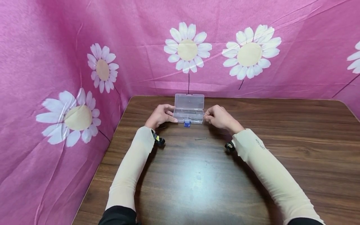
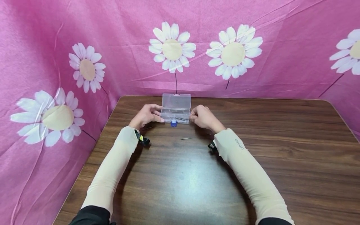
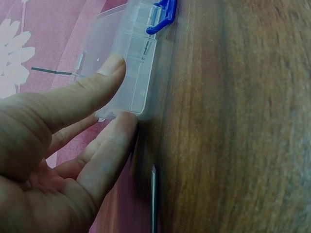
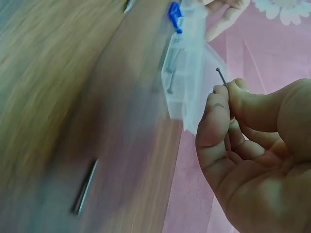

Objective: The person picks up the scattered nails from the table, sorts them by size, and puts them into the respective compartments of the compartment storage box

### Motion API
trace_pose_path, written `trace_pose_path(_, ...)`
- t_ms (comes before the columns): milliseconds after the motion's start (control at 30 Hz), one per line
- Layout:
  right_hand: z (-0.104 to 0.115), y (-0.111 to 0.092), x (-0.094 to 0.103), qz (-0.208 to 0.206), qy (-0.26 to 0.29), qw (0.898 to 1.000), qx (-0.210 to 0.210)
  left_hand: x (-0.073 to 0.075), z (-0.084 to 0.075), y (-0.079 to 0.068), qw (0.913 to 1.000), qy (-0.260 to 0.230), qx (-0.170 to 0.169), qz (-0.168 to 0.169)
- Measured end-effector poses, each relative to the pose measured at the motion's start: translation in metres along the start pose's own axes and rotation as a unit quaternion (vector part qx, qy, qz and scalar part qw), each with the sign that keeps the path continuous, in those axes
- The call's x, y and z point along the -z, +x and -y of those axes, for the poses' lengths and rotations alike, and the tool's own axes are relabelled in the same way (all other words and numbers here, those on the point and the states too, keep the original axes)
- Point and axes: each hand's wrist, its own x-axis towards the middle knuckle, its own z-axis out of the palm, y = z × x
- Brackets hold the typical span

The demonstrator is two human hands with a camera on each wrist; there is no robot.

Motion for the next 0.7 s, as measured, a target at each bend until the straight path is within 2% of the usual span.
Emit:
trace_pose_path(233, 0.010, 0.010, -0.005, 0.017, 0.076, 0.997, -0.031, 0.000, 0.000, -0.001, 1.0000, -0.005, -0.003, 0.000)
trace_pose_path(433, 0.020, 0.018, -0.009, 0.028, 0.089, 0.995, -0.042, -0.001, 0.000, -0.001, 1.0000, -0.009, 0.001, 0.003)
trace_pose_path(700, 0.027, 0.029, -0.018, 0.019, 0.081, 0.996, -0.025, 0.000, 0.000, 0.000, 0.9999, -0.016, 0.001, 0.006)
